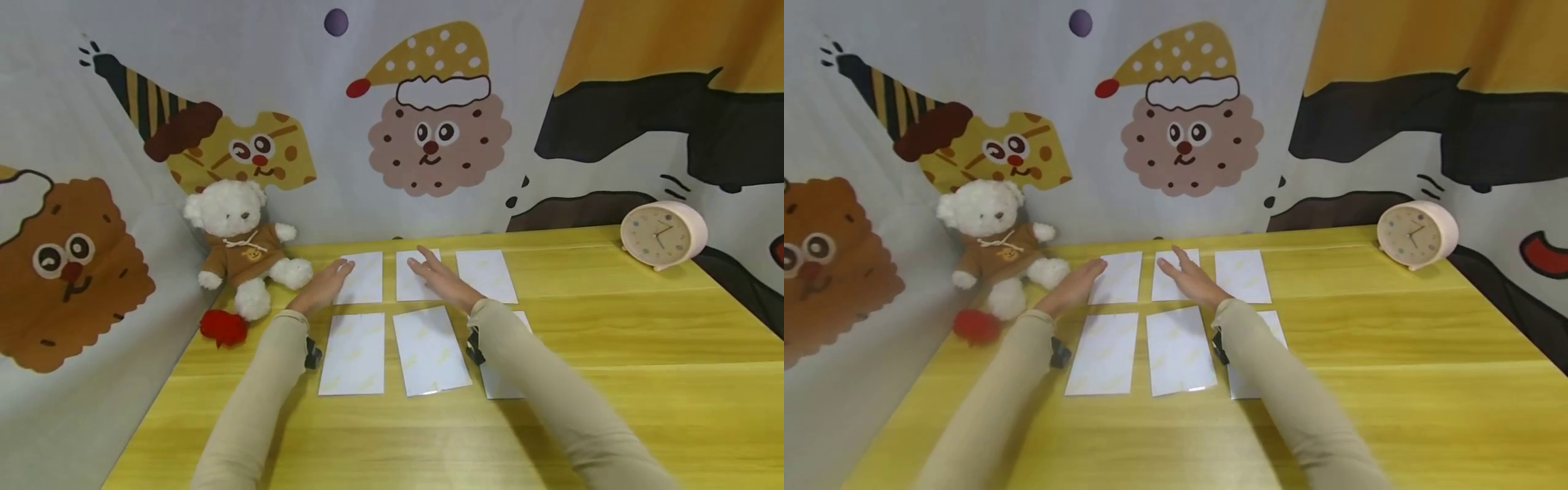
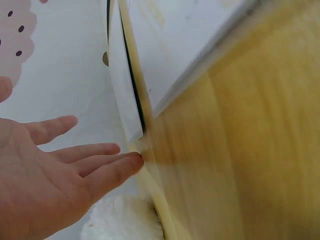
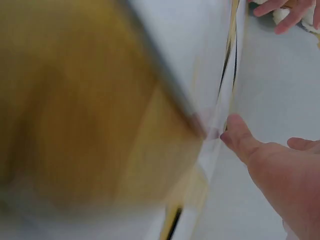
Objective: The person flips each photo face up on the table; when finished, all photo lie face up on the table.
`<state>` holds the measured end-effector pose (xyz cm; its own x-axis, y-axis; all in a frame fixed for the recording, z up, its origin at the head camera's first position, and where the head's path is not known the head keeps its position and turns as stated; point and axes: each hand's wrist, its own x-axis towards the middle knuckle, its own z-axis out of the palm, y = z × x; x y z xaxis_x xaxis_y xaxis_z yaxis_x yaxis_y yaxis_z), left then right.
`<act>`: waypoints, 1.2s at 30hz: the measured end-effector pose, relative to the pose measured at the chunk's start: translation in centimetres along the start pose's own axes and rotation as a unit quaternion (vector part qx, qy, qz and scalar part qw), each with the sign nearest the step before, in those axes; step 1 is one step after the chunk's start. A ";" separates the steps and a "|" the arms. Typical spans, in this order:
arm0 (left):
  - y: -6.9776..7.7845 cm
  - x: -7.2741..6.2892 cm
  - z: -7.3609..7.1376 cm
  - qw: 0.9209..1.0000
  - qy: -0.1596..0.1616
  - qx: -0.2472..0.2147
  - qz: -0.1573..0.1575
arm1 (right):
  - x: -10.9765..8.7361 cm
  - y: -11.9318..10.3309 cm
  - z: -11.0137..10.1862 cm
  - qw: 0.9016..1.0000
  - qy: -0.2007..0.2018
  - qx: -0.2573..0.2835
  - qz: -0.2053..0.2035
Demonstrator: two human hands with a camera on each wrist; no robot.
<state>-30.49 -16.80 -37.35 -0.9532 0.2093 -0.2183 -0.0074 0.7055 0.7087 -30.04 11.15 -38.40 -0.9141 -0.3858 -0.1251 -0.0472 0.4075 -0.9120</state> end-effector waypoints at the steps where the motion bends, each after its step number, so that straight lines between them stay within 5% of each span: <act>1: -0.1 0.0 0.0 1.000 -0.002 -0.003 0.002 | 0.2 -0.1 0.3 1.000 -0.005 0.016 -0.002; 8: -0.5 0.5 -0.2 0.998 0.004 -0.053 0.021 | 1.5 -0.9 2.2 0.994 -0.017 0.103 -0.018; 13: -0.5 0.5 -0.4 0.997 0.020 -0.080 0.010 | 2.1 -1.7 3.6 0.993 -0.031 0.111 -0.011; 27: -0.1 0.4 -0.5 0.993 0.031 -0.108 -0.021 | 3.2 -2.8 6.5 0.999 -0.021 -0.031 0.028; 36: 0.1 1.0 -0.8 0.982 0.116 -0.141 -0.037 | 3.1 -3.4 7.3 0.995 -0.012 -0.102 0.006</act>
<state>-31.63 -17.09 -37.00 -0.9897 -0.0184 -0.1417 -0.1325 0.4902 0.8615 -29.81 2.50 -38.59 -0.9053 -0.3987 -0.1464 -0.1199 0.5705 -0.8125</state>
